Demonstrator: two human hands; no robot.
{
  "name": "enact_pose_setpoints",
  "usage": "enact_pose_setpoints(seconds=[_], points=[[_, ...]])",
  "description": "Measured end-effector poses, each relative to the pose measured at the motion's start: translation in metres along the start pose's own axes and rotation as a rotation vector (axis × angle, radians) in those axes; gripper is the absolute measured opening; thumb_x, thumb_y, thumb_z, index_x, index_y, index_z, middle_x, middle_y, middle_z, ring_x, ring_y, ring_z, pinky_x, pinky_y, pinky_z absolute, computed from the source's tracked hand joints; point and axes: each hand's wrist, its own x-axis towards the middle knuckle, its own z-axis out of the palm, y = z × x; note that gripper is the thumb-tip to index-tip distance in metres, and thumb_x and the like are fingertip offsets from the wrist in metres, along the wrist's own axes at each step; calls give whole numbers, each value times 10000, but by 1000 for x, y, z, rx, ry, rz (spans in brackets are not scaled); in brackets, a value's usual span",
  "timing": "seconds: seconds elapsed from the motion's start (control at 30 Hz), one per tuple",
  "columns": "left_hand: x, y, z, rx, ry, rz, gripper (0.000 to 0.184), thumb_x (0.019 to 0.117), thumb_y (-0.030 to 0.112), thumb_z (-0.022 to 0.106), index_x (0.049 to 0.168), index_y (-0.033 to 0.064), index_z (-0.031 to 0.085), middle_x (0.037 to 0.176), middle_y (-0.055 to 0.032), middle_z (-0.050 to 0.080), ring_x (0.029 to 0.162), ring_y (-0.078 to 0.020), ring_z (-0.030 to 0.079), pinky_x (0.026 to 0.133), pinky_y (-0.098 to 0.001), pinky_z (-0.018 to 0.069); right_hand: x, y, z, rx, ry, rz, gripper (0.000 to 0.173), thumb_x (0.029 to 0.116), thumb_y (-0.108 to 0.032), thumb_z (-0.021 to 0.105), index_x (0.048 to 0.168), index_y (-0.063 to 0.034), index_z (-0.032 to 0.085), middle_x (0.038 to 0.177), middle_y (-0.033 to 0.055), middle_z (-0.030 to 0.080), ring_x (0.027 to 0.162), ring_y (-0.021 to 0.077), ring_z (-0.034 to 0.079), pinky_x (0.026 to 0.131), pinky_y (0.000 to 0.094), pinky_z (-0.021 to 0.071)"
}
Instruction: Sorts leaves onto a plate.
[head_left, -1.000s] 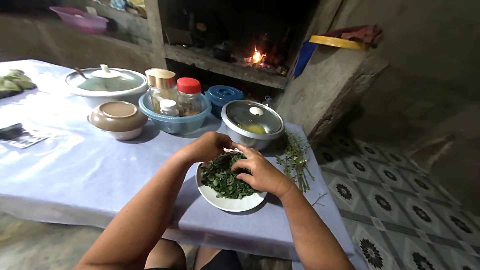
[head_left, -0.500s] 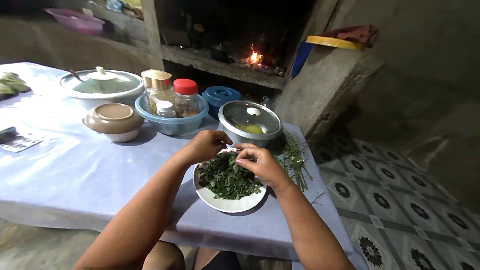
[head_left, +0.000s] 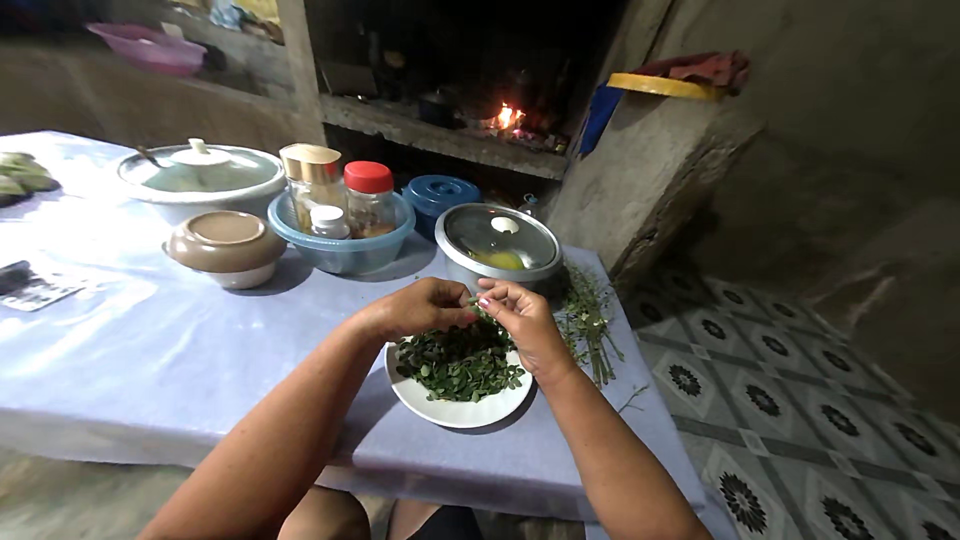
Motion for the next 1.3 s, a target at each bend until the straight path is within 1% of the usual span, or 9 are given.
enact_pose_setpoints(seconds=[0.13,0.23,0.33,0.47,0.57,0.8,0.97,1.1,1.3], points=[[3,-10,-7,23,20,23,84,983,122,659,953,44,668,816,-46,658,720,-106,601,642,-264,492,0,1,0,5,-1,15,93,975,-71,654,990,-7,719,1292,97,662,1056,143,659,903,328,562],[2,-10,-9,56,20,15,80,979,125,674,962,46,671,794,-43,652,702,-101,594,641,-262,491,1,1,1,9,0,39,214,1056,-144,549,1175,-15,672,1209,105,693,1070,174,679,946,374,560],[2,-7,-7,108,14,-5,101,977,125,684,918,46,660,762,-39,633,693,-107,590,654,-281,498,1,0,0,-32,-43,18,251,1029,-167,618,1224,-12,647,1097,109,702,986,165,688,901,363,578],[0,3,0,187,17,-23,152,981,114,680,850,41,650,708,-24,611,637,-80,563,609,-244,472,0,-1,3,-199,-96,-40,226,933,-105,744,1124,-1,682,1003,94,710,885,136,695,832,315,596],[0,1,0,241,0,-7,172,970,119,695,820,48,649,670,-18,587,596,-79,532,567,-246,436,0,1,2,-268,-102,-85,90,937,-48,713,1010,3,710,963,86,718,883,129,695,840,313,591],[0,-6,-5,286,-11,17,146,962,135,710,837,66,678,670,-13,599,595,-86,542,568,-261,451,2,-7,-14,-238,-60,-80,68,954,-64,704,1001,-15,713,925,76,711,833,136,688,781,310,594],[0,-4,-6,287,-8,39,157,960,132,711,825,65,668,633,-6,562,551,-81,500,520,-253,410,3,-8,-16,-342,-101,-62,151,961,-152,722,1058,-37,733,1049,83,709,969,159,683,880,347,581],[0,-4,-6,291,-7,35,152,958,136,716,828,67,677,638,-4,574,562,-76,513,533,-251,420,3,-2,-9,-401,-109,-129,96,917,-95,752,989,-31,744,1094,92,713,1049,164,679,938,355,570],[0,-4,-5,289,-37,62,128,965,118,697,852,63,672,691,-13,603,610,-80,547,576,-256,456,1,-1,-3,-424,-85,-180,49,928,-41,688,950,-4,714,1168,119,683,1125,175,649,965,358,551]])
